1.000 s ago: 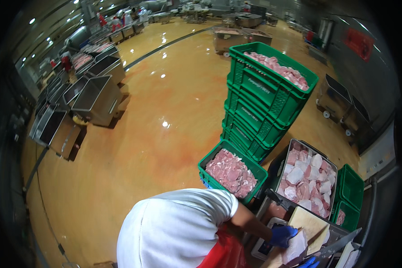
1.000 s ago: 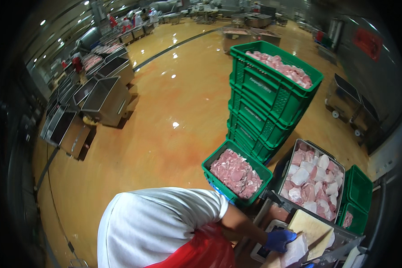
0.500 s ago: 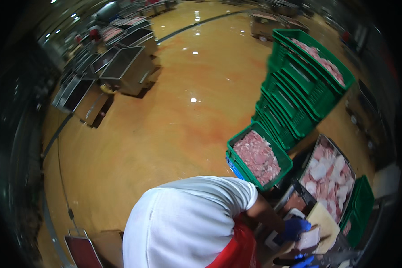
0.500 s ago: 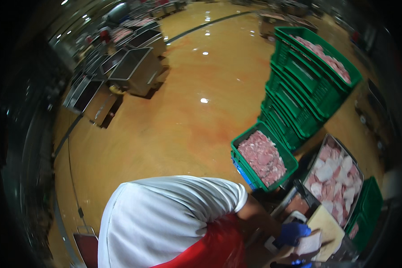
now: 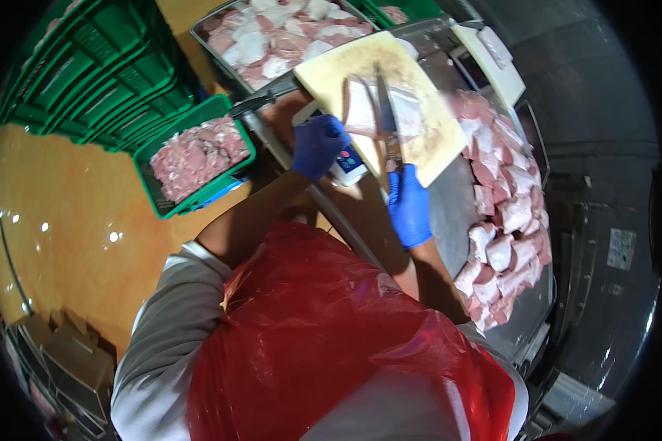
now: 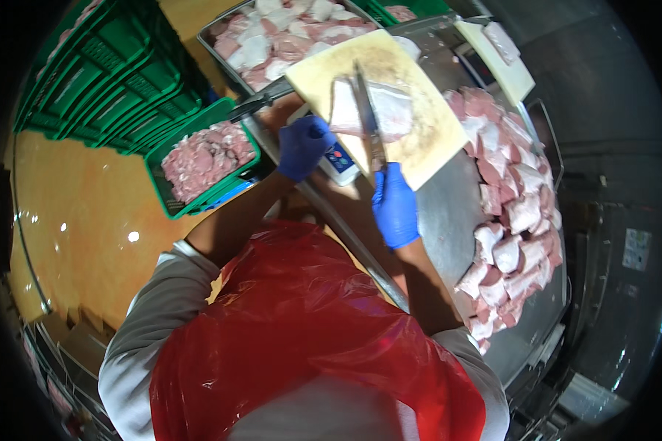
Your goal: The person cuts large pieces of raw meat on a cutting board using a knife, then places the cut portions into green crates. The person wears blue gloves and a red apron while working at a stainless steel table in a commercial kitchen.
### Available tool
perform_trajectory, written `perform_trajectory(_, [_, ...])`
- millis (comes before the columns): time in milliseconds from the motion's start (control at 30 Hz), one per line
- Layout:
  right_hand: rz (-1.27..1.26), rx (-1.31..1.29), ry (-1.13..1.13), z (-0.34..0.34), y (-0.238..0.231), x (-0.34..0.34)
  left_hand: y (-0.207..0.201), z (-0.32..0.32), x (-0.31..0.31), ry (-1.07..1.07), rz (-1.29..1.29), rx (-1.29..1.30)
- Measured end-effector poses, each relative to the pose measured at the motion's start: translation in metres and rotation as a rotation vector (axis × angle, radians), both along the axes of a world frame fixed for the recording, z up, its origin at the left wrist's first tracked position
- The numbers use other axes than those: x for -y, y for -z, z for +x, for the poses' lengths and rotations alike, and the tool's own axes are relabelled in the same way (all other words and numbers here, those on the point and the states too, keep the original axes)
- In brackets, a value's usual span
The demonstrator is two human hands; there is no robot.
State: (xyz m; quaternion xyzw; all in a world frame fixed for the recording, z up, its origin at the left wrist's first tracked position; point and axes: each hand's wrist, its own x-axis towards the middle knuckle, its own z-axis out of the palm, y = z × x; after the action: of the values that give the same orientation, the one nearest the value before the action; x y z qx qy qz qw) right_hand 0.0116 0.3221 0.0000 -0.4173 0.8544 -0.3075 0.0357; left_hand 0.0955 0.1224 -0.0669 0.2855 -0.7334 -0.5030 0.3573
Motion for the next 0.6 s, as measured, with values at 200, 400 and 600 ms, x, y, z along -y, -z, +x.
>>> perform_trajectory(200, [0.127,-0.204,-0.139,0.005,0.000,0.050,0.024,-0.002,0.013,-0.020,-0.457,-0.010])
perform_trajectory(400, [0.236,-0.268,-0.202,-0.011,-0.005,0.093,0.022,0.022,0.025,0.014,-0.202,-0.068])
perform_trajectory(600, [0.734,-0.206,-0.180,-0.031,-0.026,-0.062,0.057,0.075,0.040,-0.163,0.166,-0.106])
